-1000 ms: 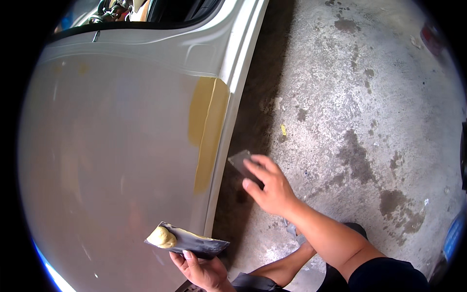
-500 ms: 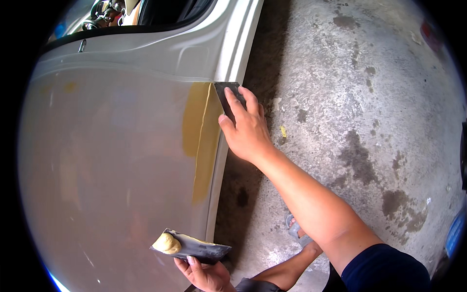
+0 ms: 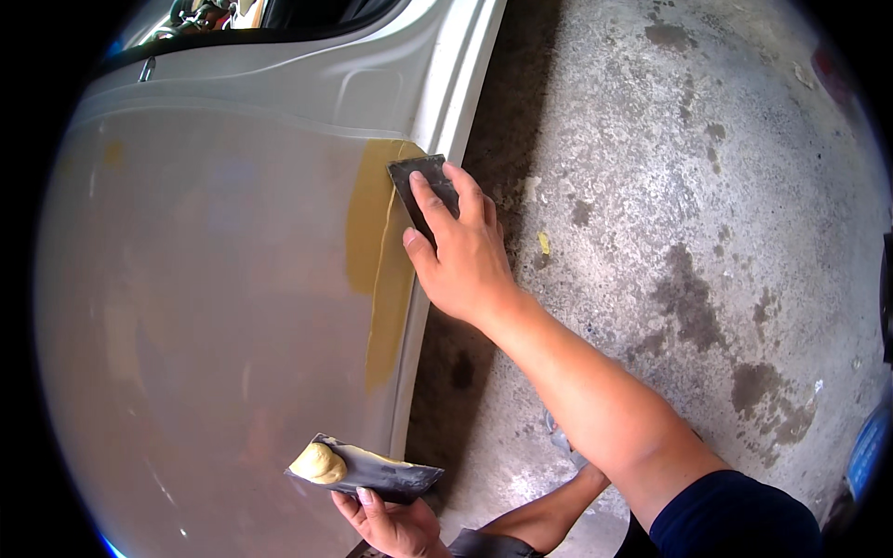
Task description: The person applies a yellow body filler to a white car door using a small metal scraper and a larger spreader. They repeatedly transfer filler between the tools and spread it over a damaged area on the door panel.
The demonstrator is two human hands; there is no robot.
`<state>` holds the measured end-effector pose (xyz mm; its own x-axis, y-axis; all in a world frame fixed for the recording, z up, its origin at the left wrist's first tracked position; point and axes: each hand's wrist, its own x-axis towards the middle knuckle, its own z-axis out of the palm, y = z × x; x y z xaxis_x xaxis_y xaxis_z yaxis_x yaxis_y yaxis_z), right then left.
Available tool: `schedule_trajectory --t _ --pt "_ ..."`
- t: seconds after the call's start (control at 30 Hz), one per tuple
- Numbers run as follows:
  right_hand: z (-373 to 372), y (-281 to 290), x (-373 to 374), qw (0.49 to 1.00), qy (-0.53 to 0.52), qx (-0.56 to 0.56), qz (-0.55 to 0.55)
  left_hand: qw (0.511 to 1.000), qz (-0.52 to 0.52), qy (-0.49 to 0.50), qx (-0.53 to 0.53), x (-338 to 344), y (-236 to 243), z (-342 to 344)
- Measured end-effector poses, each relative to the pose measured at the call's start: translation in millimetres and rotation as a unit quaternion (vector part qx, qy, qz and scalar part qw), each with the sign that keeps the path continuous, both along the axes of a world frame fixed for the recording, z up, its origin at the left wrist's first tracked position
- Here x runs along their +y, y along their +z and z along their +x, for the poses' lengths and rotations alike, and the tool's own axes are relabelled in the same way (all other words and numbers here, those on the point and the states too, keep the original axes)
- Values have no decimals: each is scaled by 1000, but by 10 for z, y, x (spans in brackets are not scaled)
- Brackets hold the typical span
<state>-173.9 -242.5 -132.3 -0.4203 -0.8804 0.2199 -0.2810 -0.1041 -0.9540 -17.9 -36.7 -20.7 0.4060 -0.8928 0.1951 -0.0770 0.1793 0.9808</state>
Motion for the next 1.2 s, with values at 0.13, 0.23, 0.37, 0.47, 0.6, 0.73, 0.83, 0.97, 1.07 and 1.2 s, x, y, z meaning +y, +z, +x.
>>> schedule_trajectory --t 0.13,0.23,0.37,0.47,0.6,0.73,0.83,0.97,1.07,1.2 --pt "146 -10 129 1000 10 6 -16 1000 4 0 0 43 -11 37" --pt "194 6 215 1000 10 15 -15 1000 5 12 0 44 -10 16" --pt "275 4 329 999 23 22 -23 1000 3 7 3 72 -27 51" --pt "321 18 423 999 36 35 -22 1000 3 -9 5 97 -31 103" --pt "411 40 567 997 52 46 -16 1000 -1 -3 10 117 -28 106" --pt "504 76 709 995 84 45 -7 1000 -3 7 13 128 -9 91" --pt "557 112 812 994 101 39 -8 1000 0 13 18 165 -3 121" --pt "681 133 983 992 124 26 -10 999 -1 31 15 184 1 152" --pt "780 151 1109 990 137 25 -9 1000 -7 4 18 207 7 192" --pt "900 162 1254 988 151 20 -8 1000 -12 7 21 236 13 207"
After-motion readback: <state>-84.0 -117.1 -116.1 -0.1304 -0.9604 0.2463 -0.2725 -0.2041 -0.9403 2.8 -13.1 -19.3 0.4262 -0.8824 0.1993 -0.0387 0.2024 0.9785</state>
